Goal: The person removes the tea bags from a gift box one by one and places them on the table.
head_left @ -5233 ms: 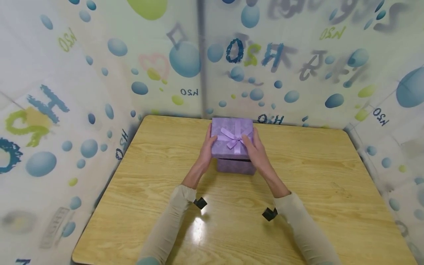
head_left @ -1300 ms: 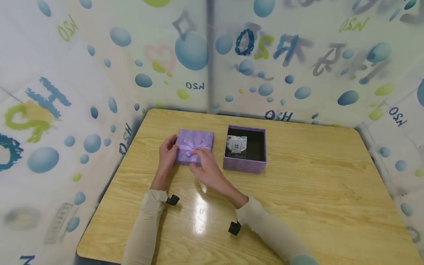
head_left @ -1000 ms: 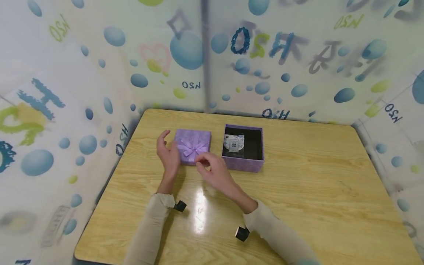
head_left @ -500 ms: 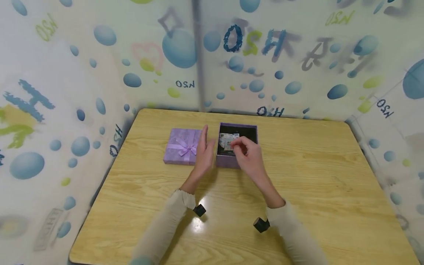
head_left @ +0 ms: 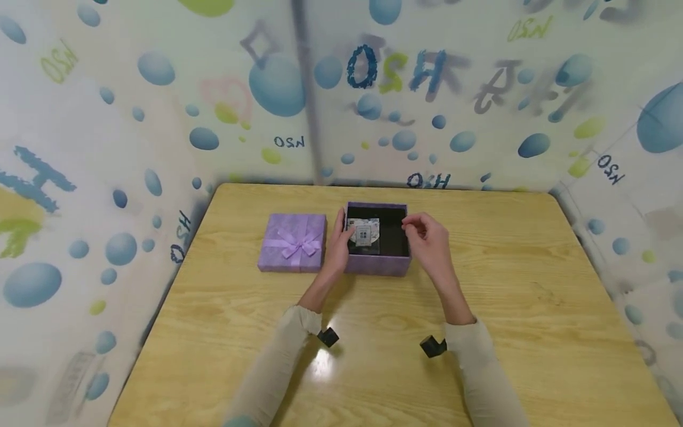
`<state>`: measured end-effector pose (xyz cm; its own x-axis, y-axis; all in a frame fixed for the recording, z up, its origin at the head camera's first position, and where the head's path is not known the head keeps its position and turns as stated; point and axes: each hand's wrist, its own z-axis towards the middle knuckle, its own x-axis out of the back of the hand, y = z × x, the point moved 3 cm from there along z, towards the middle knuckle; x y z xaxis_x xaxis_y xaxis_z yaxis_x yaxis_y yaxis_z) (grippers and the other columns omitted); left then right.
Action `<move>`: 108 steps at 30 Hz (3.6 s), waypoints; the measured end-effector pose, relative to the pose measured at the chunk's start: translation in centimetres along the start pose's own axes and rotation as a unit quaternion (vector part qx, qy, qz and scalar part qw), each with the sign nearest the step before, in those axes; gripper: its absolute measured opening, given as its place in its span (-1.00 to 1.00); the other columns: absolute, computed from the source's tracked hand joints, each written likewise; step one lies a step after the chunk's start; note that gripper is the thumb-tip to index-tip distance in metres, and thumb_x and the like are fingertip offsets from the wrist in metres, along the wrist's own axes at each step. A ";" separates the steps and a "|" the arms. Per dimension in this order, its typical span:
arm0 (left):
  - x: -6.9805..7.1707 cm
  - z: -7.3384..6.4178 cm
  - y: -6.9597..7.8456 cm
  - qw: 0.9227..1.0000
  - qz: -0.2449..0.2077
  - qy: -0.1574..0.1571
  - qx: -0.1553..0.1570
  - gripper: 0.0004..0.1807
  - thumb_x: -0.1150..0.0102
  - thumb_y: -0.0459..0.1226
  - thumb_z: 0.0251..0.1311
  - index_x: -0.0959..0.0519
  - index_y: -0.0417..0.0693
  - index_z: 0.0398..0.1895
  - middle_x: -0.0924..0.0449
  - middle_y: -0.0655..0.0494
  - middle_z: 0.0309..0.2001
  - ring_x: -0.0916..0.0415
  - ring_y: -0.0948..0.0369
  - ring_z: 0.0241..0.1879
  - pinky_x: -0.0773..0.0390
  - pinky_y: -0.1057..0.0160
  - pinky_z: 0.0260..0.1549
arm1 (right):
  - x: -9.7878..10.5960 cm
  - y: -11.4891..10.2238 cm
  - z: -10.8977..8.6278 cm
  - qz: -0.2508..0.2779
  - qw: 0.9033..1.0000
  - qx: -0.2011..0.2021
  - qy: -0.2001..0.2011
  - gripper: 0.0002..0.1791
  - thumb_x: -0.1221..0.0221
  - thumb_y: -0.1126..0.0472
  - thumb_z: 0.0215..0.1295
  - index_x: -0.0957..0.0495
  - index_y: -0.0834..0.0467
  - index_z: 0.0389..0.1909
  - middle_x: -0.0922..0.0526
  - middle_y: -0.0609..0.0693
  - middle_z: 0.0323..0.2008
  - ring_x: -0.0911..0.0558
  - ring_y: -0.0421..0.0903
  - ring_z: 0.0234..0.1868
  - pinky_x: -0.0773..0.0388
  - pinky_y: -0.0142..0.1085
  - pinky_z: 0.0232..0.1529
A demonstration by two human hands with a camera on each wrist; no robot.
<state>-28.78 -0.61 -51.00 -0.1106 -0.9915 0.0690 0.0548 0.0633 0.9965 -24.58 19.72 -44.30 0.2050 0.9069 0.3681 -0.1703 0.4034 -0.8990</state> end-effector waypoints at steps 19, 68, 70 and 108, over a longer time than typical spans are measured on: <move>-0.2 -0.7 -2.4 0.995 -0.043 -0.011 -0.094 -0.22 0.32 -0.44 0.41 0.09 -0.14 0.71 0.18 -0.09 0.70 0.26 0.06 0.67 0.14 -0.15 0.55 | -5.5 0.3 3.5 -0.221 0.954 -0.032 -0.199 -0.39 -0.05 0.25 0.54 -0.25 0.50 0.47 -0.65 0.42 -0.02 -0.69 0.26 -0.09 -0.59 0.07 0.02; -0.8 -0.6 -2.8 0.995 -0.029 0.011 -0.096 -0.15 0.30 -0.43 0.31 0.06 0.02 0.73 0.07 0.03 0.69 0.15 0.16 0.64 -0.02 -0.06 0.51 | -7.2 2.4 4.8 -0.203 0.953 -0.073 -0.213 -0.55 -0.17 0.27 0.46 -0.47 0.42 0.27 -0.60 0.17 -0.27 -0.52 -0.01 -0.37 -0.46 -0.15 -0.26; -0.8 -0.7 -2.7 0.995 -0.025 0.012 -0.098 -0.15 0.30 -0.44 0.31 0.06 0.02 0.73 0.07 -0.02 0.69 0.14 0.15 0.64 -0.05 -0.06 0.47 | -7.2 2.4 4.8 -0.188 0.958 -0.068 -0.208 -0.59 -0.17 0.27 0.46 -0.50 0.42 0.21 -0.61 0.16 -0.25 -0.53 0.00 -0.33 -0.48 -0.15 -0.22; -0.7 -0.8 -2.2 0.994 -0.073 0.031 -0.079 -0.18 0.31 -0.51 0.28 0.02 -0.21 0.69 0.05 -0.07 0.68 0.15 0.07 0.65 0.01 -0.05 0.53 | -7.1 1.6 5.2 -0.068 0.991 -0.013 -0.117 -0.64 -0.04 0.34 0.56 -0.49 0.34 0.28 -0.33 -0.05 -0.55 -0.27 -0.09 -0.52 -0.31 -0.20 -0.32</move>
<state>-27.99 -0.12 -53.27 -0.0669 -0.9943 -0.0835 0.1983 -0.0952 0.9755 -31.28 14.55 -47.13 -0.0044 0.8489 0.5285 -0.1309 0.5235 -0.8419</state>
